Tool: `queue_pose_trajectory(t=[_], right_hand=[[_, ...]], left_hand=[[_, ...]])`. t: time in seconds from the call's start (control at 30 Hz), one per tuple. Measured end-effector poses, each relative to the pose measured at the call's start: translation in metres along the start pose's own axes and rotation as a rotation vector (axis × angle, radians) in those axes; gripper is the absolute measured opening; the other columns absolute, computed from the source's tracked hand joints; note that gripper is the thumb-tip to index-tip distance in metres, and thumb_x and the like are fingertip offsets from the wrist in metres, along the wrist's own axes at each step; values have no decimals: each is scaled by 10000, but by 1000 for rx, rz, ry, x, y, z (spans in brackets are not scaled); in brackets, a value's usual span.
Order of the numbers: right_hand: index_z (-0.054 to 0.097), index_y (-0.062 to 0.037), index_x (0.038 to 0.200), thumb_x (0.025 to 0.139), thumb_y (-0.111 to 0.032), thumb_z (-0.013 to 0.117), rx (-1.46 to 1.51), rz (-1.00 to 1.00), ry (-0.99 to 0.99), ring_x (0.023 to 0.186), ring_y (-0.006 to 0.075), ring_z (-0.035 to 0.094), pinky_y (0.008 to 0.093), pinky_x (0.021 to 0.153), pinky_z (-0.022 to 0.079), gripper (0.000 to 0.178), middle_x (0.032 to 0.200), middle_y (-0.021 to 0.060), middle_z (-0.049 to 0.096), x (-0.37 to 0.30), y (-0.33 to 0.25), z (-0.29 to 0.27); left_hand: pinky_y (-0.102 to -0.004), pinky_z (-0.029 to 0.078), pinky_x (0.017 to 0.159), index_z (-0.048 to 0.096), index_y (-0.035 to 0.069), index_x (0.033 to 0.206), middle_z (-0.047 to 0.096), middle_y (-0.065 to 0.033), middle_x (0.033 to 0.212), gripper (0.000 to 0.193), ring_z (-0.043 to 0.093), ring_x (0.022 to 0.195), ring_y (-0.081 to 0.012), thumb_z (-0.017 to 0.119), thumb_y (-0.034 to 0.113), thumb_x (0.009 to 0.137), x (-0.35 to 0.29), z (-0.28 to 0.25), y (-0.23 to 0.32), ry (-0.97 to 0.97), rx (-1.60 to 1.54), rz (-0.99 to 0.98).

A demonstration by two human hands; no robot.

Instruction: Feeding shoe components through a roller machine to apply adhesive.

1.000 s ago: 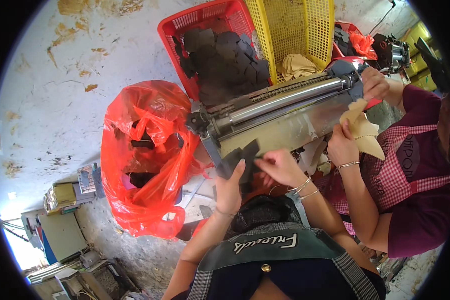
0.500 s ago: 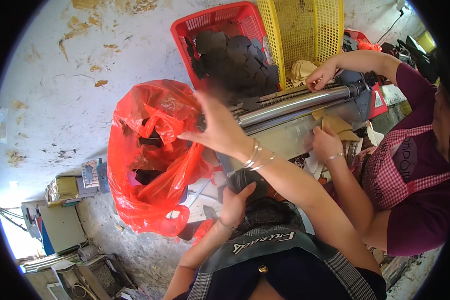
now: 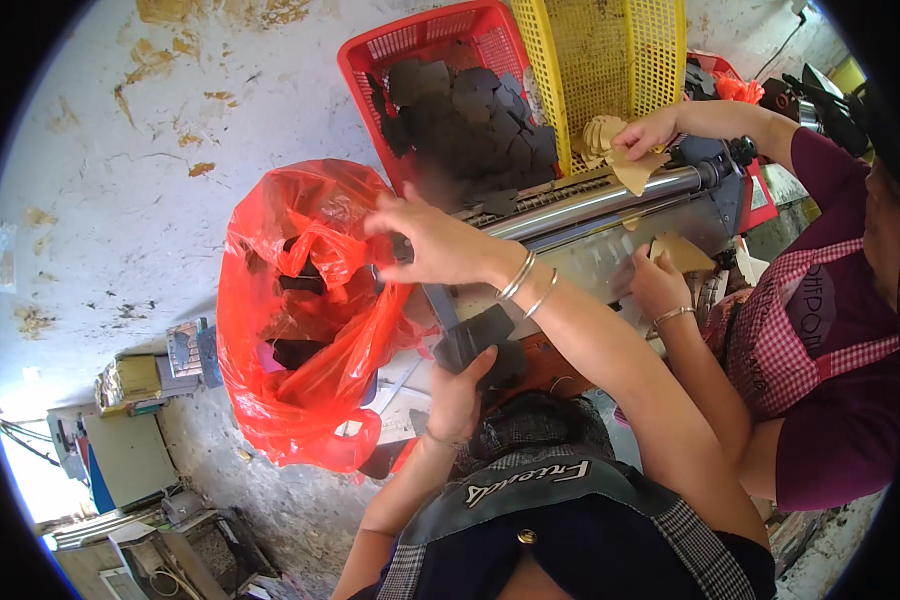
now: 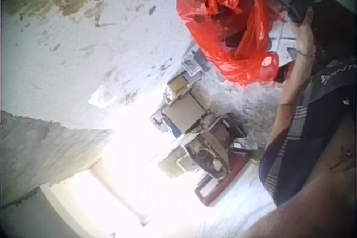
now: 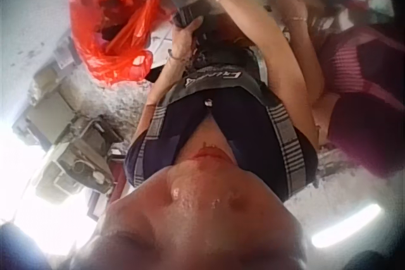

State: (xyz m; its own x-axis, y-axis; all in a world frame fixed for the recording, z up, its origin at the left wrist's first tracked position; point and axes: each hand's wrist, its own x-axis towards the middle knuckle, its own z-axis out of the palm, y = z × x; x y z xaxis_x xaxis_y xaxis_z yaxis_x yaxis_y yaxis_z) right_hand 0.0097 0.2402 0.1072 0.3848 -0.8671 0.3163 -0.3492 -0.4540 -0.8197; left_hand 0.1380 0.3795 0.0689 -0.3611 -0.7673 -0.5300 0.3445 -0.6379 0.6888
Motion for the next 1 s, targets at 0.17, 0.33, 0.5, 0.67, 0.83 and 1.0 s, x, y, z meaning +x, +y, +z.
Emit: queue_pose_trajectory(t=[0.17, 0.33, 0.5, 0.67, 0.83, 1.0], right_hand=[[579, 18, 1038, 784, -218, 763, -249, 257, 534, 751, 196, 643, 337, 720, 490, 393, 775, 80, 644, -92, -45, -5], [635, 49, 903, 881, -244, 665, 382, 777, 360, 537, 147, 617, 263, 456, 471, 295, 667, 88, 622, -164, -41, 15], [642, 48, 881, 932, -211, 594, 519, 915, 414, 515, 107, 614, 217, 441, 496, 268, 660, 60, 622, -178, -32, -1], [623, 63, 848, 948, -173, 558, 404, 801, 334, 523, 139, 633, 235, 431, 497, 264, 633, 82, 617, -180, -25, 5], [588, 75, 786, 952, -202, 560, 391, 1062, 297, 553, 127, 631, 235, 478, 507, 324, 628, 65, 602, -182, -15, -7], [627, 69, 816, 922, -240, 608, 310, 651, 693, 499, 134, 627, 266, 528, 527, 328, 650, 101, 649, -154, 29, -11]], left_hand=[[-305, 489, 853, 566, -18, 1121, 621, -72, 1038, 305, 603, 958, -169, 633, -30, 824, 5, 3, 9, 130, -30, 159], [-306, 535, 706, 596, 4, 1066, 651, -66, 972, 223, 639, 799, -161, 636, -10, 848, 18, 8, -8, 101, 26, 232], [-304, 546, 704, 592, -9, 1073, 656, -79, 972, 221, 649, 804, -170, 620, -12, 854, 20, 6, -8, 12, 26, 138], [-316, 566, 691, 578, -19, 1083, 658, -100, 987, 226, 658, 816, -191, 610, -7, 859, 17, 9, -5, 14, 27, 144], [-333, 575, 676, 566, -18, 1097, 649, -107, 1007, 234, 657, 842, -197, 607, -1, 867, 11, 5, -2, 45, -15, 128], [-331, 572, 679, 565, -19, 1098, 647, -107, 1010, 224, 653, 849, -199, 599, 9, 878, 17, 12, -14, 46, 2, 182]])
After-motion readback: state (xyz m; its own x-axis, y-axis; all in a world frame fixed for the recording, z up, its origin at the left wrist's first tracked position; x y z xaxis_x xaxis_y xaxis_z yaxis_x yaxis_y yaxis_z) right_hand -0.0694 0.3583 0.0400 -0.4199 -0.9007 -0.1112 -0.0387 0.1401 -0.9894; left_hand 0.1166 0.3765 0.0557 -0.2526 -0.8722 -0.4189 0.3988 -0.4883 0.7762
